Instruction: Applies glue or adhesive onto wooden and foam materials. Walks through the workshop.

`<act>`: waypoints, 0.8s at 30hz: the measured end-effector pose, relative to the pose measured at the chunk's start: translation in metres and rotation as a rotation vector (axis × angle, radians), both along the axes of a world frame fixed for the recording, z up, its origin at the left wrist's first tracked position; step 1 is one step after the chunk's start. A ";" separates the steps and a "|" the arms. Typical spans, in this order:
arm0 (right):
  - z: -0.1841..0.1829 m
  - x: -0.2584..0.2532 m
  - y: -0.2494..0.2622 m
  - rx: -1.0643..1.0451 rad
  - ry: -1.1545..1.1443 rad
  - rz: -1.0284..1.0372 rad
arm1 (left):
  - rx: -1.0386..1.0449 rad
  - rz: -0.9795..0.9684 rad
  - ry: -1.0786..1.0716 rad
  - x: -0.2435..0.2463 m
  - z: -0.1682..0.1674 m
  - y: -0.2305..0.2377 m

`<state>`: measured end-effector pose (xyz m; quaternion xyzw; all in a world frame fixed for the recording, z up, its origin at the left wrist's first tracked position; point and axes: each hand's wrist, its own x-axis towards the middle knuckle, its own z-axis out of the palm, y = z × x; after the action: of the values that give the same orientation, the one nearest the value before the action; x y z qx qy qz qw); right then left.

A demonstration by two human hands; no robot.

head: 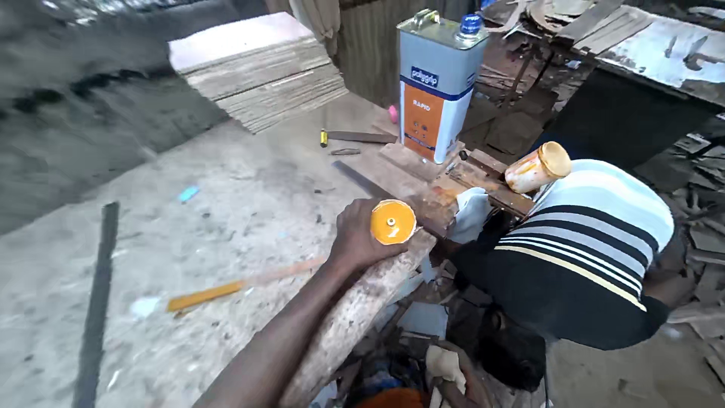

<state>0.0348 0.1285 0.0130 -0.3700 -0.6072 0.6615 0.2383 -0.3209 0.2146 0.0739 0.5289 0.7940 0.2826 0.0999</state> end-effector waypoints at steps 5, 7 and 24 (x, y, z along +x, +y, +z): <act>-0.017 0.025 -0.024 0.194 -0.124 0.062 | -0.024 0.106 0.025 0.006 -0.006 -0.111; -0.019 0.033 -0.037 0.157 -0.166 0.096 | -0.038 0.154 0.032 0.008 -0.016 -0.152; -0.016 0.068 -0.135 0.169 -0.173 0.052 | -0.147 0.323 0.022 0.003 -0.075 -0.266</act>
<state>0.1027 -0.0070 -0.0031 -0.3885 -0.6885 0.5794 0.1982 -0.3177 -0.0512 -0.0009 0.3887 0.8883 0.2303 0.0831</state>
